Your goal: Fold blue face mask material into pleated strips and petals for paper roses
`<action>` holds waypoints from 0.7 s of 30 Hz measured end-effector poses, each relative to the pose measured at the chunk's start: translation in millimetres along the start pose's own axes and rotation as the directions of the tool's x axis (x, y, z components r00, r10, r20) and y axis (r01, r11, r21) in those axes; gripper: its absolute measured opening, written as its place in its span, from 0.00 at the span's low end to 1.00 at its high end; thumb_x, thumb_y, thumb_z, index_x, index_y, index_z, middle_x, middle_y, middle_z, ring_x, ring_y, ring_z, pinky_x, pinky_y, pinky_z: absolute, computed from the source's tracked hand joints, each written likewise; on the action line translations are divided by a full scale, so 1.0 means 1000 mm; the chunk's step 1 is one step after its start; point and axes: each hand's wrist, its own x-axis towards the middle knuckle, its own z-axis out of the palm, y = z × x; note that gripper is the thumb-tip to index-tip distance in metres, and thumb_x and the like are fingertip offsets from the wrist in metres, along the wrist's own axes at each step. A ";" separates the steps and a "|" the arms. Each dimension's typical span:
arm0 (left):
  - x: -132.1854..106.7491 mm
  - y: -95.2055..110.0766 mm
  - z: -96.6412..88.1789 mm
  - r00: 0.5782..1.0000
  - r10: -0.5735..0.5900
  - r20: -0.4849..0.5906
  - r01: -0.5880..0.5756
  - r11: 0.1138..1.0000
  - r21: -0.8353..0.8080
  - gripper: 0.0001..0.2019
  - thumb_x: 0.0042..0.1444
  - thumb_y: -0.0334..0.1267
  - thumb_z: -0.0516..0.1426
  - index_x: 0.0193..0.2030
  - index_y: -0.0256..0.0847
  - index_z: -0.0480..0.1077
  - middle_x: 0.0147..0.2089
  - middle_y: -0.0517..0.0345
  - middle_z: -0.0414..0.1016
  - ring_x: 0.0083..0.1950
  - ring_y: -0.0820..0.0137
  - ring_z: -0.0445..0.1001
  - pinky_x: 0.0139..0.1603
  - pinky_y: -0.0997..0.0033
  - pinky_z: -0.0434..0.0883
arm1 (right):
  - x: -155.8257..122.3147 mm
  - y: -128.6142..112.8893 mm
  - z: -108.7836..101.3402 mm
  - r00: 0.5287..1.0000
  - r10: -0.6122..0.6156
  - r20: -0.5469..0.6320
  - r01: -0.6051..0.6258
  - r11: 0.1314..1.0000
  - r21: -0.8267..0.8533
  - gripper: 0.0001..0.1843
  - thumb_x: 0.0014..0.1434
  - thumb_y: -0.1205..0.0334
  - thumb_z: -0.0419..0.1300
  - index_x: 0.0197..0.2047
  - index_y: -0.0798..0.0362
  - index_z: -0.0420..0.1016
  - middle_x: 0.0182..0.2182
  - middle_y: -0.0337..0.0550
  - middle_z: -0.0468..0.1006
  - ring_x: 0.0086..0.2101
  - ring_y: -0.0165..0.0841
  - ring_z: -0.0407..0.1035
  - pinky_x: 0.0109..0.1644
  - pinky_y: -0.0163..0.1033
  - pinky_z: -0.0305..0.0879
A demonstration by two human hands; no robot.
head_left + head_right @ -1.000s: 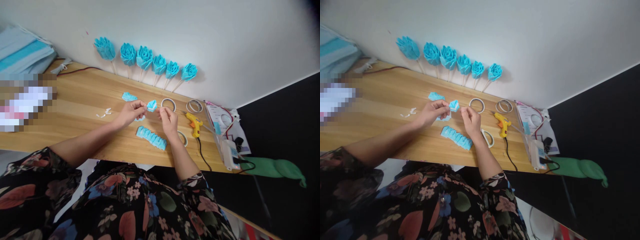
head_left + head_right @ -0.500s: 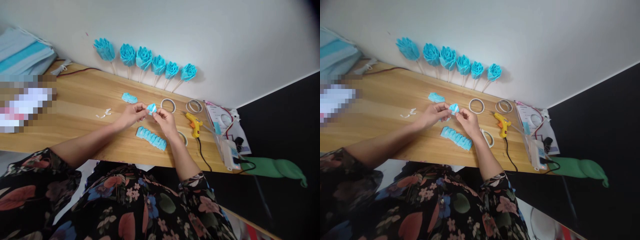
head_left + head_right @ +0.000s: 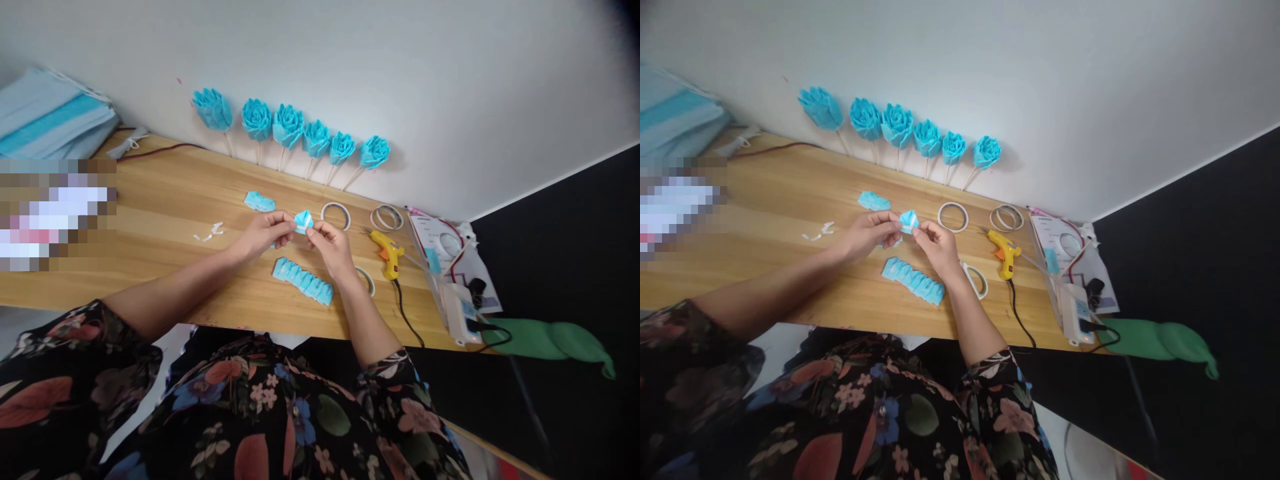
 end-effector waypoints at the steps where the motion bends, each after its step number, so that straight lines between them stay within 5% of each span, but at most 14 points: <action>1: 0.000 0.000 0.000 1.000 0.000 0.001 0.000 1.000 -0.001 0.10 0.53 0.39 0.62 0.26 0.37 0.68 0.23 0.61 0.70 0.22 0.79 0.65 0.24 0.78 0.62 | 0.000 0.000 0.000 1.000 -0.001 -0.012 0.001 1.000 0.014 0.13 0.57 0.52 0.63 0.28 0.51 0.71 0.22 0.33 0.69 0.25 0.27 0.63 0.32 0.35 0.60; 10: 0.001 0.002 -0.003 1.000 -0.001 0.021 -0.002 0.993 0.121 0.08 0.51 0.39 0.61 0.28 0.38 0.69 0.22 0.62 0.69 0.22 0.78 0.64 0.24 0.77 0.62 | 0.001 -0.003 -0.003 0.998 0.055 -0.032 -0.053 0.995 0.083 0.20 0.57 0.41 0.62 0.33 0.51 0.75 0.27 0.36 0.73 0.28 0.28 0.65 0.34 0.35 0.65; 15: 0.001 0.006 -0.005 0.996 0.053 0.076 -0.068 0.972 0.223 0.08 0.50 0.40 0.62 0.28 0.38 0.71 0.23 0.62 0.70 0.23 0.77 0.65 0.26 0.76 0.63 | 0.001 -0.003 -0.004 0.999 0.034 -0.036 -0.031 0.996 0.081 0.17 0.54 0.44 0.66 0.33 0.51 0.74 0.26 0.34 0.72 0.28 0.27 0.64 0.34 0.34 0.63; 21: 0.002 0.010 -0.006 0.991 0.117 -0.057 -0.108 0.983 0.148 0.11 0.54 0.43 0.61 0.27 0.39 0.69 0.23 0.61 0.70 0.24 0.76 0.66 0.29 0.74 0.66 | 0.000 0.000 -0.001 0.997 0.058 0.049 -0.059 0.998 0.024 0.14 0.55 0.48 0.65 0.32 0.51 0.73 0.23 0.32 0.69 0.26 0.27 0.63 0.33 0.35 0.62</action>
